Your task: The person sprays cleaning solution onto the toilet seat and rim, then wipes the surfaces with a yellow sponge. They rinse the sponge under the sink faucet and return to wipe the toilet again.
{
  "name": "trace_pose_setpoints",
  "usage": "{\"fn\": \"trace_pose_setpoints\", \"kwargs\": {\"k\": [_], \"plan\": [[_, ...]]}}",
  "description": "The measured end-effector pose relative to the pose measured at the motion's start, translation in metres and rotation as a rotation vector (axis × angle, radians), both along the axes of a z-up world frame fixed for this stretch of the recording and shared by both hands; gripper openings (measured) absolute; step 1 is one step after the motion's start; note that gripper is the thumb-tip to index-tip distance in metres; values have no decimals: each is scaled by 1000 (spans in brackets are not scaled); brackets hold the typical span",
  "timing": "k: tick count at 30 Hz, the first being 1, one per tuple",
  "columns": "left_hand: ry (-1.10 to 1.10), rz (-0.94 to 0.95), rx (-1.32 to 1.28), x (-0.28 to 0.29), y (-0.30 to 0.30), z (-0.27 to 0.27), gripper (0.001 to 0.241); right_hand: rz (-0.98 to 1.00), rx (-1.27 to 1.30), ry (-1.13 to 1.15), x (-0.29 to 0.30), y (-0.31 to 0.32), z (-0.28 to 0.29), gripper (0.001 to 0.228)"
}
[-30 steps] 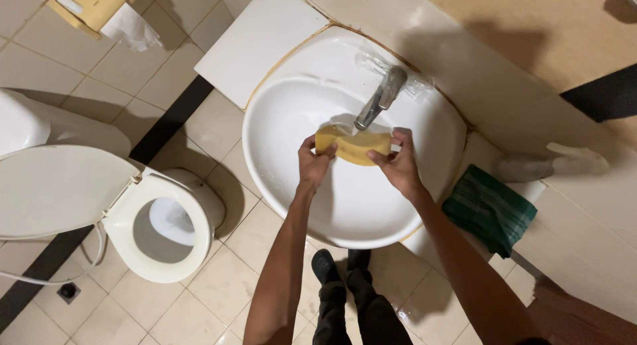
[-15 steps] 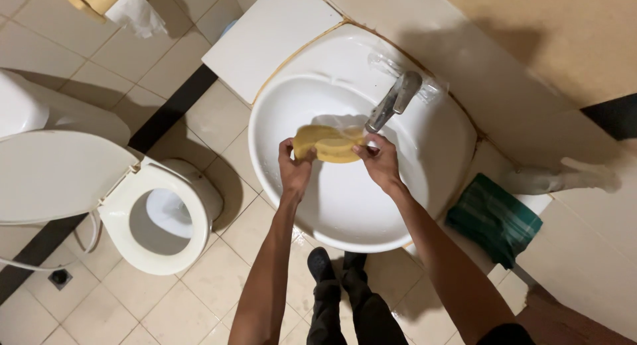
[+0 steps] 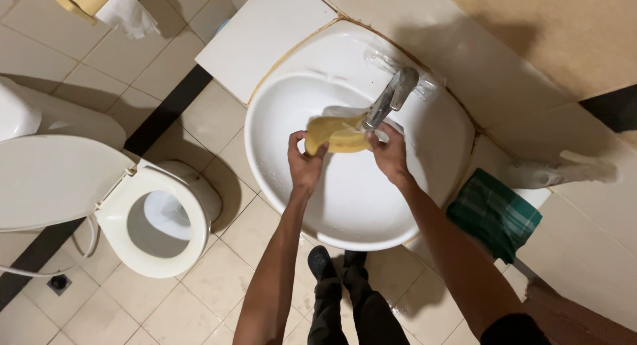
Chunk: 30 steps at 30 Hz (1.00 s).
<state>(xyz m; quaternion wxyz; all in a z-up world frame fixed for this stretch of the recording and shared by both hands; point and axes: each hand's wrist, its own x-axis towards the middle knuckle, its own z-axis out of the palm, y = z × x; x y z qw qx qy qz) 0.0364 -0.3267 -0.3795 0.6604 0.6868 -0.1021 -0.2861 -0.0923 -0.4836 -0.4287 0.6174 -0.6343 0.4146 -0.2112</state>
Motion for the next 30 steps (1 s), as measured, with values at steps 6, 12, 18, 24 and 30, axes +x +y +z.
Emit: {"fn": "trace_pose_setpoints", "kwargs": {"k": [6,12,18,24,30], "plan": [[39,2,63,-9,-15,3,41,17,-338,-66,-6,-22,-39,29],[-39,-6,88,-11,-23,7,43,98,-186,-25,-8,-17,-6,33],[-56,-29,117,-21,-35,5,49,92,71,-24,-24,-20,7,29],[-170,-32,146,-29,-49,2,48,147,-177,-84,-42,-23,6,20],[-285,-56,124,-32,-56,-3,48,119,-160,-75,-45,-21,13,29]]}}
